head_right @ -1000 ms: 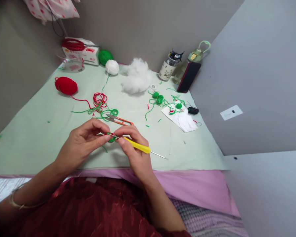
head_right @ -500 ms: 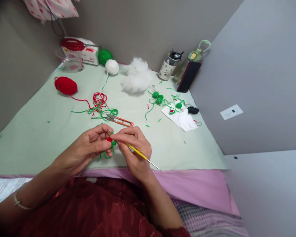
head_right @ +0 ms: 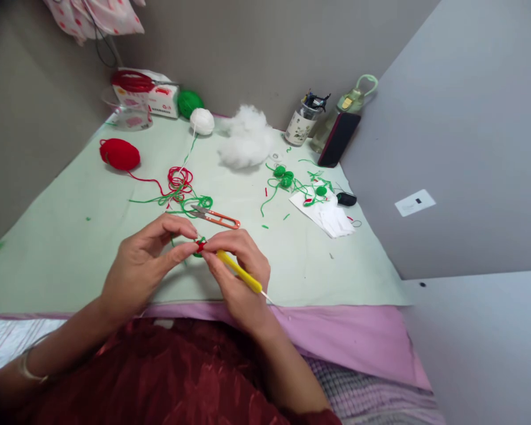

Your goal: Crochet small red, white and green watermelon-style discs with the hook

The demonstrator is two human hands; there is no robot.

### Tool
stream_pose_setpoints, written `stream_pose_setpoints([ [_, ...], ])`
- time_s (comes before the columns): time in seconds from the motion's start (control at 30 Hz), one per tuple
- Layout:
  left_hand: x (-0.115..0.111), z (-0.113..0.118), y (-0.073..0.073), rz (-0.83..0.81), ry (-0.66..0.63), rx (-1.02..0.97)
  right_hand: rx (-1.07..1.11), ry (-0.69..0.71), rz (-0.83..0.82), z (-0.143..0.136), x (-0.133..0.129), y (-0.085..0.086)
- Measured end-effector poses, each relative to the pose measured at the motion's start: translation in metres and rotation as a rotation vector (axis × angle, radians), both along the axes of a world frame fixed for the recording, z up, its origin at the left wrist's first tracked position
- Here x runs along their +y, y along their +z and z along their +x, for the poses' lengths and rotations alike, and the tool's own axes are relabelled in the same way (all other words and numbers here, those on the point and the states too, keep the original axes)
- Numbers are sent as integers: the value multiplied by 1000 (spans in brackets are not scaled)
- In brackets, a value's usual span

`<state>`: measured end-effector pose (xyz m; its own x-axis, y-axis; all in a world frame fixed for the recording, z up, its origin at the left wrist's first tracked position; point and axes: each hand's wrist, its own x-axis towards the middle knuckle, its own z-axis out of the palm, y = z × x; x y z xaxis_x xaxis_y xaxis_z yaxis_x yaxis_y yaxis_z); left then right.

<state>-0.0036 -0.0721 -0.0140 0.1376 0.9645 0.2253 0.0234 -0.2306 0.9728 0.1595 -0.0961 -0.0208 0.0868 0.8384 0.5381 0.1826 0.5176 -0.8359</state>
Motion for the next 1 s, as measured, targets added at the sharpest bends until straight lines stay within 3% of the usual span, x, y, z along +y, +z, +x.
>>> stream_pose_setpoints([
  [0.1,0,-1,1,288,93,173,-190,-72,129,-2,-2,-1],
  [0.2,2,-2,5,413,96,278,-295,-107,191,-2,-1,-5],
  [0.27,3,-4,9,349,77,304,-325,-112,194,-1,0,-7],
  [0.43,2,-7,14,-40,-32,244,-360,-106,190,1,0,-7],
  [0.6,1,-3,9,35,32,254,-383,-105,217,0,-1,-6],
  [0.67,2,-2,10,-7,20,222,-384,-90,229,0,-1,-6],
  [0.83,6,-7,14,-295,-114,-63,-373,-87,224,1,-1,-4],
  [1.0,5,-18,26,-438,-330,-201,-328,-111,198,5,2,2],
])
